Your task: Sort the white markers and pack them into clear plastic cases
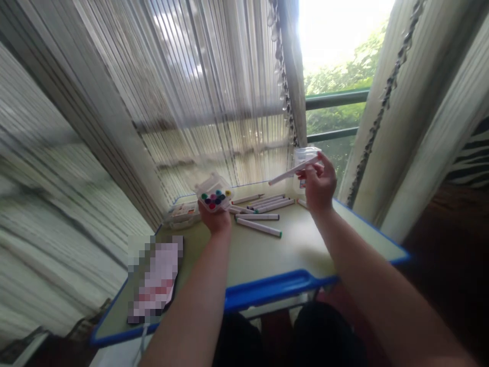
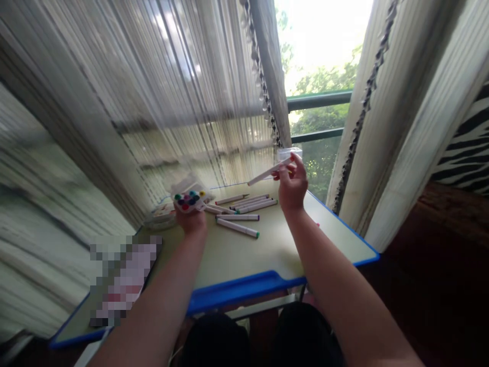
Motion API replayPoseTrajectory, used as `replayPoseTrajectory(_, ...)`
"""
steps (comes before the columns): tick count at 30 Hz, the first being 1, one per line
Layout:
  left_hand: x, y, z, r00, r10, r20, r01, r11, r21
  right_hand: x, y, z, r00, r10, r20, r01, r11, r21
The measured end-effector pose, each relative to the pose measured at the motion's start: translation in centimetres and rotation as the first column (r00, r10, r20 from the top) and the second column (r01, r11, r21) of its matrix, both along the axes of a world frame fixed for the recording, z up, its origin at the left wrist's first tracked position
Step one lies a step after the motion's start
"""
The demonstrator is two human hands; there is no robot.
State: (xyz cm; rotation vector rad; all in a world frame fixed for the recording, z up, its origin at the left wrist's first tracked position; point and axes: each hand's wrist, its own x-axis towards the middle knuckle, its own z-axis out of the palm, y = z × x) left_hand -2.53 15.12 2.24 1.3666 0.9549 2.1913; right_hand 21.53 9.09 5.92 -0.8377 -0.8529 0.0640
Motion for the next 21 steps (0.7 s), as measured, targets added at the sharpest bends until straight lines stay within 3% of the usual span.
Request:
replayPoseTrajectory(2,0.6,-0.5,0.0,0.999,-0.023,0.036,0.023,1.000,-0.013,2.7,0.0,0.7,0.987,-0.102,-0.126,0.110,0.992,0.055)
replayPoseTrajectory(5,1.3,-1.2,-0.4,0.999,-0.038,0.004,0.038,0.999,-0.033,6.9,0.2,1.0,0.917,-0.226,-0.328,0.250,0.968,0.031)
replayPoseTrajectory(8,1.9,-1.7,-0.8,0.997,-0.005,-0.074,0.003,1.000,-0.026,8.6,0.8,0.5,0.866,-0.194,-0.460,0.212,0.977,-0.014)
replayPoseTrajectory(13,2.3,-1.9,-1.2,0.981,0.053,-0.187,-0.046,0.998,0.042,4.9,1.2,0.5,0.831,-0.041,-0.555,0.001,0.997,-0.072)
replayPoseTrajectory(17,2.0,-1.8,-1.2,0.965,0.101,-0.242,-0.097,0.995,0.031,1.8,0.3,1.5,0.800,0.095,-0.593,-0.107,0.994,0.014)
replayPoseTrajectory(21,1.7,-1.8,-1.0,0.975,0.090,-0.205,-0.099,0.994,-0.038,0.9,-0.3,1.8,0.724,0.292,-0.625,-0.277,0.953,0.124)
